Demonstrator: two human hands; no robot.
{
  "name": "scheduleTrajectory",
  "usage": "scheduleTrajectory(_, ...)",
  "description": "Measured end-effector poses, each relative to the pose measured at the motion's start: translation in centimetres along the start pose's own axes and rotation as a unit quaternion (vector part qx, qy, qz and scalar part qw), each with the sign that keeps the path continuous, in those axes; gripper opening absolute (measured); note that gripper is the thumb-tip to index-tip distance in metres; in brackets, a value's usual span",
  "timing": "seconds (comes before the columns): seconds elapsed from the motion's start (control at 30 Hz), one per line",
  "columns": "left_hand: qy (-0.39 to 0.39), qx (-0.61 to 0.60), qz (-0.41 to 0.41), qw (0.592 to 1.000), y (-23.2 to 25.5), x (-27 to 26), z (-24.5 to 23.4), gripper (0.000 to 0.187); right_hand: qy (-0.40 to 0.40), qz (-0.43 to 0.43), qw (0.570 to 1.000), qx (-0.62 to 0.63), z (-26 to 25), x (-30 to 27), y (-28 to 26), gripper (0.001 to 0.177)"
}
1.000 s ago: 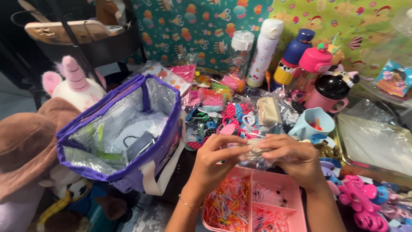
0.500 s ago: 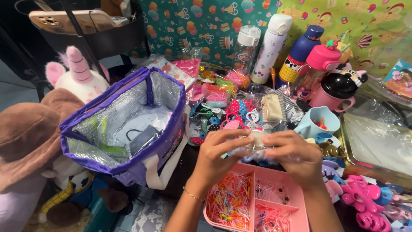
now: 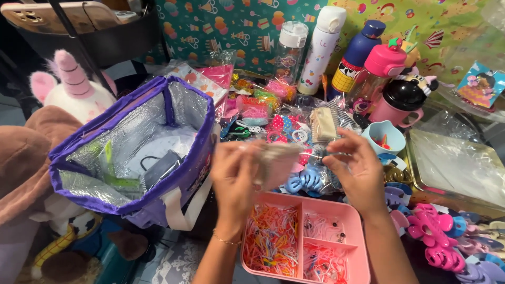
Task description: Sorting and bagging various small hair accessories and trinkets into a storage tray and a larger bag.
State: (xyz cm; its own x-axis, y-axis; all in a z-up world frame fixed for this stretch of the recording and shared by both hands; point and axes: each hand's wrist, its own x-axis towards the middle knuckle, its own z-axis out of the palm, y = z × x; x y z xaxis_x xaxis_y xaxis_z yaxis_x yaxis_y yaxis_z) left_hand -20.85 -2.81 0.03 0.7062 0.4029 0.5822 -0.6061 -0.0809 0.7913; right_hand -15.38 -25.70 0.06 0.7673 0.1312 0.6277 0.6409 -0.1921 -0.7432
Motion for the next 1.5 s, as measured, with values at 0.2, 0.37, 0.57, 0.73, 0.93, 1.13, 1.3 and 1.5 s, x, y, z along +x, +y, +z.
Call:
scheduleTrajectory(0.2,0.100,0.184,0.170,0.963,4.2,-1.0,0.6,0.009,-0.213,0.276,0.937,-0.022,1.7,-1.2,-7.8,0.093)
scheduleTrajectory(0.37,-0.228,0.141,0.198,0.943,7.2,-3.0,2.2,0.048,-0.167,0.255,0.949,0.082,0.5,-4.4,-2.8,0.105)
scheduleTrajectory(0.57,-0.052,0.180,0.186,0.965,7.4,-2.2,1.4,0.044,-0.157,0.244,0.937,0.196,-1.0,-2.2,-3.7,0.072)
scheduleTrajectory(0.73,-0.172,-0.016,-0.168,0.971,6.4,-1.3,1.4,0.063,-0.200,0.202,0.927,0.246,-1.4,-2.2,-4.4,0.064)
scheduleTrajectory(0.93,-0.150,-0.127,-0.259,0.946,4.9,-1.4,1.7,0.035,-0.050,0.179,0.970,0.157,-0.9,-2.3,-3.7,0.040)
scheduleTrajectory(1.13,-0.140,-0.150,-0.256,0.945,4.7,-1.1,1.5,0.042,0.019,0.172,0.965,0.196,-0.2,-2.1,-4.8,0.021)
scheduleTrajectory(1.3,-0.118,-0.171,-0.223,0.952,3.8,-1.0,1.2,0.050,-0.041,0.212,0.969,0.117,-0.5,-2.0,-5.1,0.042)
scheduleTrajectory(1.5,-0.036,0.118,0.044,0.991,4.6,-0.5,-0.9,0.093,-0.006,0.074,0.996,-0.047,-0.2,-2.2,-6.9,0.017)
